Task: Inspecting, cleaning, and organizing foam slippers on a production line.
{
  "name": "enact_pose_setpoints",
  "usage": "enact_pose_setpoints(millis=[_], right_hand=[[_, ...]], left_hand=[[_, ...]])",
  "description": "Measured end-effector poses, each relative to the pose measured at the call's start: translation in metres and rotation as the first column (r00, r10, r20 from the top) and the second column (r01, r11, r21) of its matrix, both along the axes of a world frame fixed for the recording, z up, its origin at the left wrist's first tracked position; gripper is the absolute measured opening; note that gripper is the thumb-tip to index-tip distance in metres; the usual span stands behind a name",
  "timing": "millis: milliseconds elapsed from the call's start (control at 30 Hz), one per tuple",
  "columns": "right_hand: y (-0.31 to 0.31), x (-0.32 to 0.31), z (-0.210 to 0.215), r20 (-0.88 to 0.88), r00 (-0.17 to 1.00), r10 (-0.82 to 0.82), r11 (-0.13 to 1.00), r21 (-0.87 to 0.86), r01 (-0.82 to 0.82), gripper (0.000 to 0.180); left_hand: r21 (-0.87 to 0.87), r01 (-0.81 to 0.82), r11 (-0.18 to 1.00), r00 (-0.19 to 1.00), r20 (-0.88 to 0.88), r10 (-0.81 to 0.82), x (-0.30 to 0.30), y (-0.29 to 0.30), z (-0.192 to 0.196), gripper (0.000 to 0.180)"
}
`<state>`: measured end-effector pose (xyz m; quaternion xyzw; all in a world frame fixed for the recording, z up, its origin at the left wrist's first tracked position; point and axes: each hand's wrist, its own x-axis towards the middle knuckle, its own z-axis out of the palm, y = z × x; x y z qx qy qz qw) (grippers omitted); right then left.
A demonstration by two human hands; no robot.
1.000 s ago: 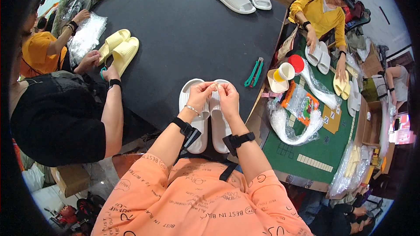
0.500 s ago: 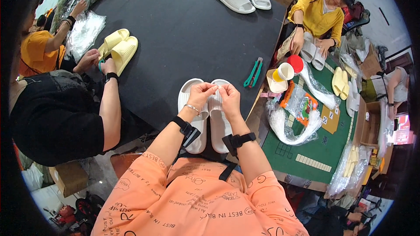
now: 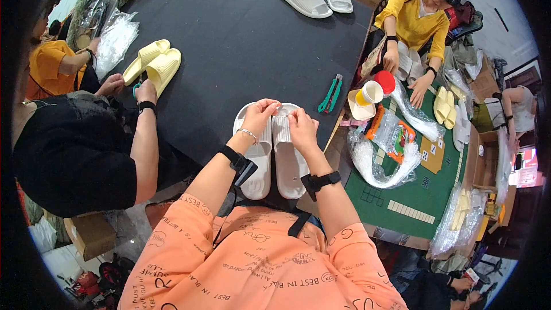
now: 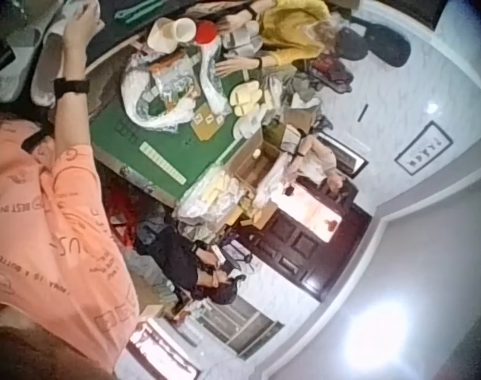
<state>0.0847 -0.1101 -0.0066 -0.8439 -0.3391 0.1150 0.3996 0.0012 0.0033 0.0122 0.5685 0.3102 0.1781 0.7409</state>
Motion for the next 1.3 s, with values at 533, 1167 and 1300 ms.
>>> enact_pose_setpoints(millis=[533,1167,1300], right_hand=[[-0.021,-0.017,0.000,-0.422,0.906,-0.001,0.893,0.408,0.191,0.012],[-0.011,-0.033,0.003,-0.155,0.979,-0.134,0.923,0.339,0.180,0.009],[-0.012,-0.031,0.003,-0.096,0.988,-0.117,0.943,0.301,0.141,0.007]], left_hand=[[-0.048,0.156,0.987,0.985,0.081,-0.151,-0.010,-0.025,0.001,0.014],[0.213,0.063,0.975,0.997,0.022,-0.069,-0.009,-0.031,-0.015,0.006],[0.089,0.059,0.994,0.995,-0.083,-0.051,-0.009,-0.027,-0.012,0.005]])
